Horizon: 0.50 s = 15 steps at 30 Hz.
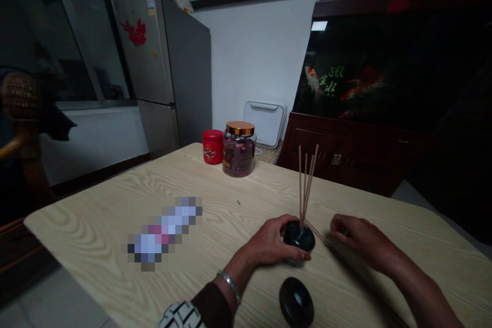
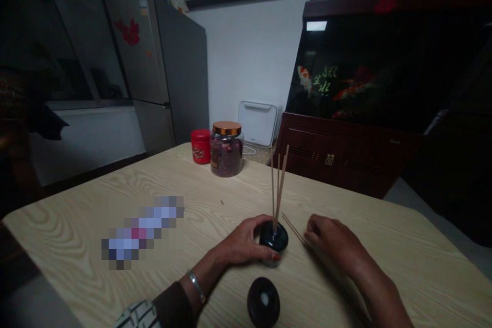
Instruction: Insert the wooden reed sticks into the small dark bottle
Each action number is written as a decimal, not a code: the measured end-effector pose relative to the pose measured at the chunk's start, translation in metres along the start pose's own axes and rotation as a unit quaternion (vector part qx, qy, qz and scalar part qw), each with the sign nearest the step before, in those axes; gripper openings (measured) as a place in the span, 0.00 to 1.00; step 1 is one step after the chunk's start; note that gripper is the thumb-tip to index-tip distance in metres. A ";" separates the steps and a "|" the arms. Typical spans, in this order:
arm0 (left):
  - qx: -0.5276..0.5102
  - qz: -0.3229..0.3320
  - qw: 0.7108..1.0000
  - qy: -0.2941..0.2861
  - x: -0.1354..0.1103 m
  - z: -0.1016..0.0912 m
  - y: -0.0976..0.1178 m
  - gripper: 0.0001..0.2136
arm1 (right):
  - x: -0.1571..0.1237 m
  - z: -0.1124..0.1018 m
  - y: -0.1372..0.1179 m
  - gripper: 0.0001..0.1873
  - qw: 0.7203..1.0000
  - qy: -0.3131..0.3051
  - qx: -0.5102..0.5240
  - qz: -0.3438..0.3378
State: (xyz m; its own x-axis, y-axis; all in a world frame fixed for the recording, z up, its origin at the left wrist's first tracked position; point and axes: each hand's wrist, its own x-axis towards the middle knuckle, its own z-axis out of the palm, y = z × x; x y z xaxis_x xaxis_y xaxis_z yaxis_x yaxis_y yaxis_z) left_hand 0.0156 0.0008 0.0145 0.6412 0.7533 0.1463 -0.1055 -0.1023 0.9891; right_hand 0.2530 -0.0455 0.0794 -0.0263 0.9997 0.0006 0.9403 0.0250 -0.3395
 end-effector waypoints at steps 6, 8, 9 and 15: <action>0.013 0.012 1.000 0.001 0.001 0.000 -0.001 0.32 | 0.008 0.033 0.031 0.04 0.990 -0.067 -0.102 0.064; 0.010 0.015 1.000 -0.001 0.001 -0.001 -0.001 0.32 | 0.010 0.036 0.032 0.05 0.992 -0.072 -0.088 0.058; 0.007 0.013 1.000 -0.002 0.001 -0.001 -0.002 0.32 | 0.011 0.036 0.032 0.05 0.992 -0.075 -0.082 0.055; 0.005 0.008 1.000 -0.001 0.000 0.001 -0.001 0.32 | 0.012 0.041 0.032 0.06 0.994 -0.074 -0.074 0.044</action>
State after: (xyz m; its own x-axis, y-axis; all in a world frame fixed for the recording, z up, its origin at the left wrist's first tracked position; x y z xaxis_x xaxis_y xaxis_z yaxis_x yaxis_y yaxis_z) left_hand 0.0164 0.0009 0.0133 0.6407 0.7506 0.1614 -0.1081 -0.1200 0.9869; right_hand 0.2686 -0.0331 0.0305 0.0185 0.9861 -0.1653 0.9805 -0.0502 -0.1900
